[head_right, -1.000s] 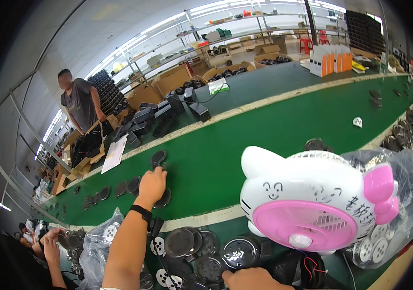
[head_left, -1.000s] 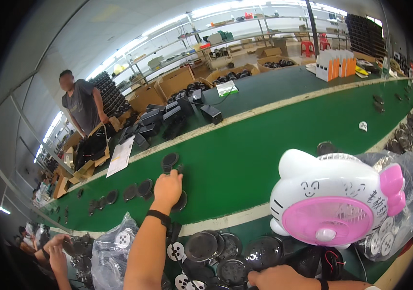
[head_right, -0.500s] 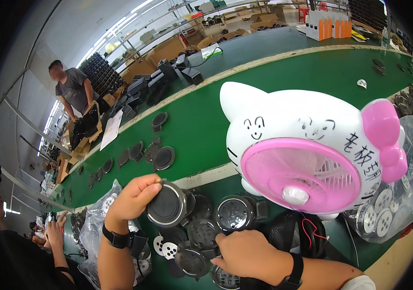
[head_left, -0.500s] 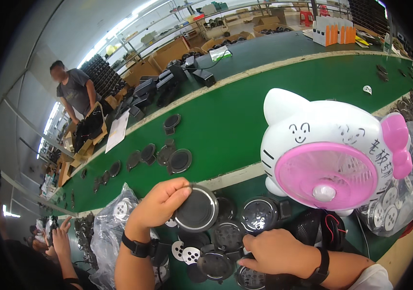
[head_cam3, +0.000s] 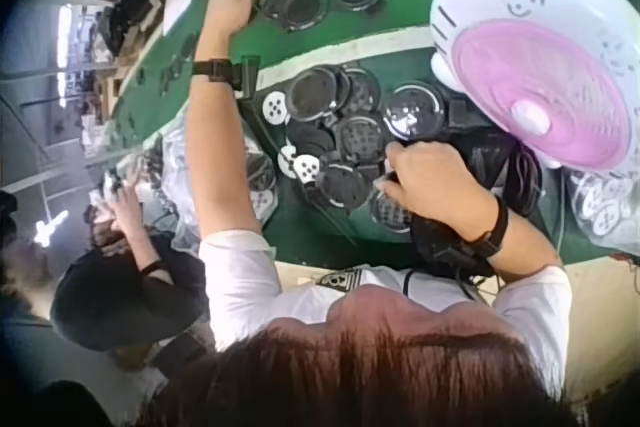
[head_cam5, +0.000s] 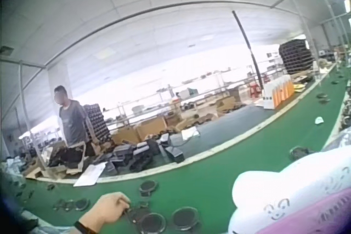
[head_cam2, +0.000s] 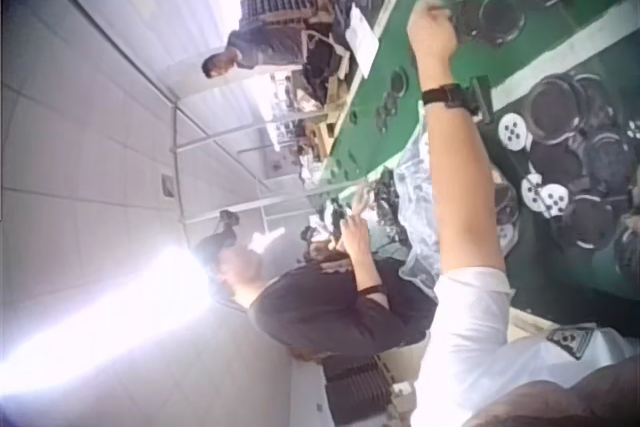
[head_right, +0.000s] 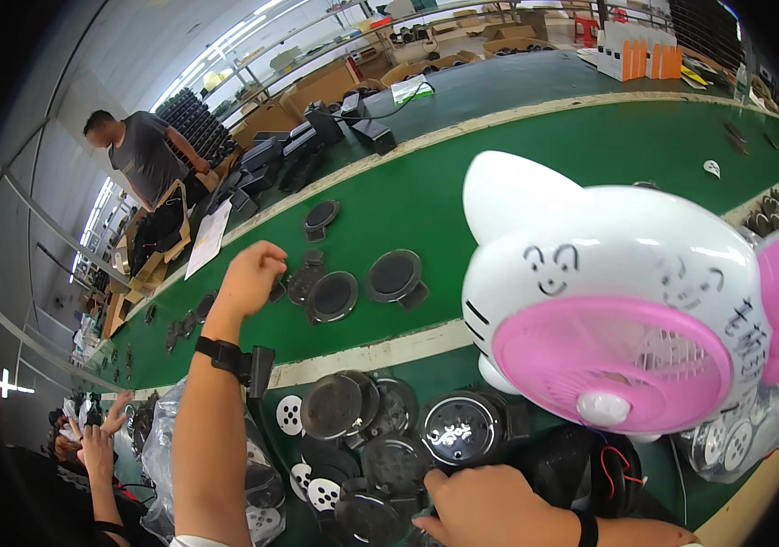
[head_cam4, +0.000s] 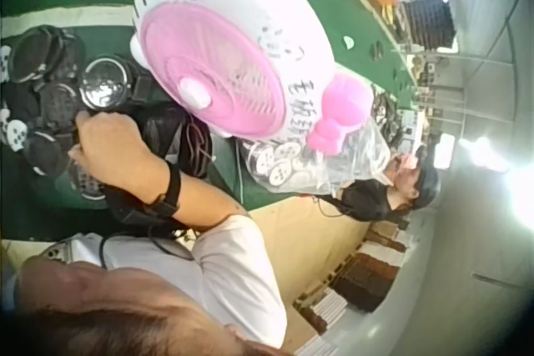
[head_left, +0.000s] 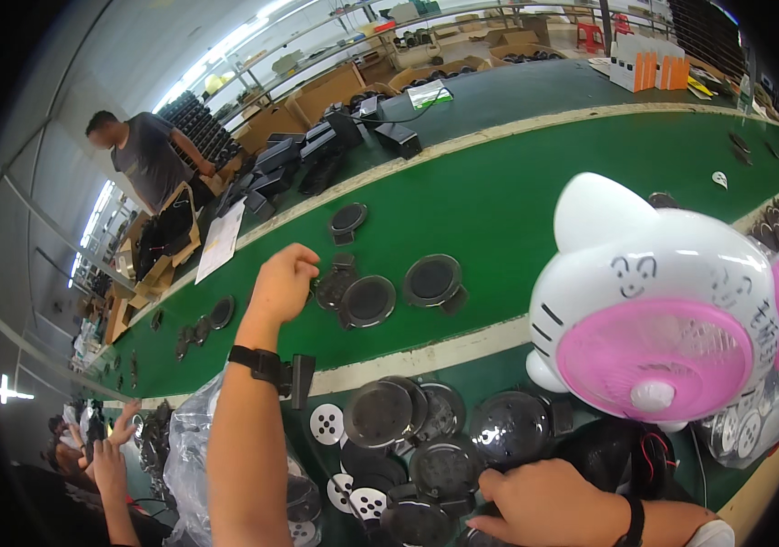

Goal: The person is manually assembling plastic components for an electronic device, likely a small fan or speaker, on a factory production line.

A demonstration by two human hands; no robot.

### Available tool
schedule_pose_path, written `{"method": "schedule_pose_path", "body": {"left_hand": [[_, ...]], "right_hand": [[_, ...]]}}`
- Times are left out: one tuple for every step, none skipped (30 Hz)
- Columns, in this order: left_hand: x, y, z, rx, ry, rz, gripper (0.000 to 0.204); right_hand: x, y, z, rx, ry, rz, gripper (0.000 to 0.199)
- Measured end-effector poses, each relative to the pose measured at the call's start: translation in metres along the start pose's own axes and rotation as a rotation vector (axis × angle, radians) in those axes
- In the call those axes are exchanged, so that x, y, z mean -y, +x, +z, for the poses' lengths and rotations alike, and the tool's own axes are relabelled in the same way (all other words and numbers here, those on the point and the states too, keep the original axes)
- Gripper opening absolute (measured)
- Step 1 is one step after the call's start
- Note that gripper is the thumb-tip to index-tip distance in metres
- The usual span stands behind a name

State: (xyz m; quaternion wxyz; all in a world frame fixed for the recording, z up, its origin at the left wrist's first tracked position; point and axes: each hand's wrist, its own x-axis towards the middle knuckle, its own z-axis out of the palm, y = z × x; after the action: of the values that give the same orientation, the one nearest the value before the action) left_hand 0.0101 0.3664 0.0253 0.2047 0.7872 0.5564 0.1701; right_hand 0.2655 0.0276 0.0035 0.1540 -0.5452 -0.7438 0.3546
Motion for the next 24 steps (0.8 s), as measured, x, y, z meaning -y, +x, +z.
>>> {"method": "schedule_pose_path", "body": {"left_hand": [[0.009,0.001,-0.003,0.110,0.148,0.065,0.041],[0.017,0.002,0.001,0.217,0.128,0.293,0.052],[0.025,0.001,0.004,0.309,0.131,0.466,0.063],[0.032,0.000,0.015,0.267,0.269,0.449,0.074],[0.037,-0.001,0.024,0.211,0.179,0.413,0.072],[0.041,-0.002,0.032,0.138,0.181,0.398,0.069],[0.043,-0.001,0.039,0.091,0.177,0.389,0.067],[0.044,-0.002,0.045,0.048,0.187,0.417,0.061],[0.044,-0.002,0.048,0.013,0.214,0.417,0.055],[0.042,-0.003,0.050,0.001,0.271,0.394,0.044],[0.040,-0.002,0.049,0.049,0.314,0.287,0.037],[0.038,-0.003,0.049,0.067,0.252,0.223,0.035],[0.035,-0.005,0.047,0.034,0.145,0.245,0.034],[0.033,-0.006,0.046,0.000,0.176,0.339,0.032],[0.032,-0.009,0.046,-0.015,0.202,0.429,0.030],[0.031,-0.010,0.046,0.005,0.141,0.429,0.031],[0.031,-0.013,0.046,-0.054,0.123,0.499,0.031],[0.032,-0.014,0.047,-0.029,0.122,0.483,0.033],[0.033,-0.016,0.048,-0.002,0.121,0.427,0.036],[0.035,-0.017,0.048,0.097,-0.148,0.294,0.045],[0.036,-0.017,0.049,0.081,-0.160,0.294,0.045],[0.037,-0.017,0.050,0.038,-0.021,0.362,0.051],[0.038,-0.016,0.051,-0.018,0.118,0.474,0.056],[0.038,-0.015,0.052,-0.028,0.131,0.499,0.067]], "right_hand": [[0.001,0.000,-0.001,0.002,-0.006,-0.003,0.033],[0.002,0.001,-0.002,0.016,0.000,0.009,0.033],[0.002,0.002,-0.003,0.028,0.005,0.019,0.033],[0.002,0.002,-0.004,0.035,0.003,0.026,0.032],[0.003,0.003,-0.006,0.030,-0.009,0.018,0.032],[0.003,0.004,-0.007,0.049,0.000,0.032,0.032],[0.003,0.004,-0.008,0.068,0.010,0.045,0.031],[0.003,0.004,-0.008,0.062,0.016,0.049,0.031],[0.004,0.004,-0.009,0.058,0.004,0.038,0.031],[0.004,0.004,-0.009,0.043,0.020,0.032,0.031],[0.004,0.004,-0.008,0.025,0.037,0.024,0.031],[0.004,0.003,-0.008,0.013,0.029,0.010,0.031],[0.004,0.003,-0.008,0.031,0.026,0.013,0.032],[0.004,0.002,-0.008,0.048,0.023,0.018,0.032],[0.004,0.002,-0.008,0.034,0.013,0.009,0.032],[0.004,0.002,-0.007,0.042,0.013,0.009,0.032],[0.004,0.001,-0.007,0.049,0.012,0.011,0.032],[0.004,0.001,-0.007,0.040,-0.003,0.008,0.032],[0.004,0.001,-0.006,0.039,-0.002,0.000,0.033],[0.005,0.001,-0.006,0.042,-0.003,-0.007,0.033],[0.005,0.001,-0.006,0.046,-0.023,-0.009,0.033],[0.006,0.001,-0.006,0.042,-0.021,-0.010,0.033],[0.007,0.002,-0.006,0.039,-0.011,-0.007,0.033],[0.008,0.002,-0.006,0.048,-0.018,-0.004,0.033]]}}
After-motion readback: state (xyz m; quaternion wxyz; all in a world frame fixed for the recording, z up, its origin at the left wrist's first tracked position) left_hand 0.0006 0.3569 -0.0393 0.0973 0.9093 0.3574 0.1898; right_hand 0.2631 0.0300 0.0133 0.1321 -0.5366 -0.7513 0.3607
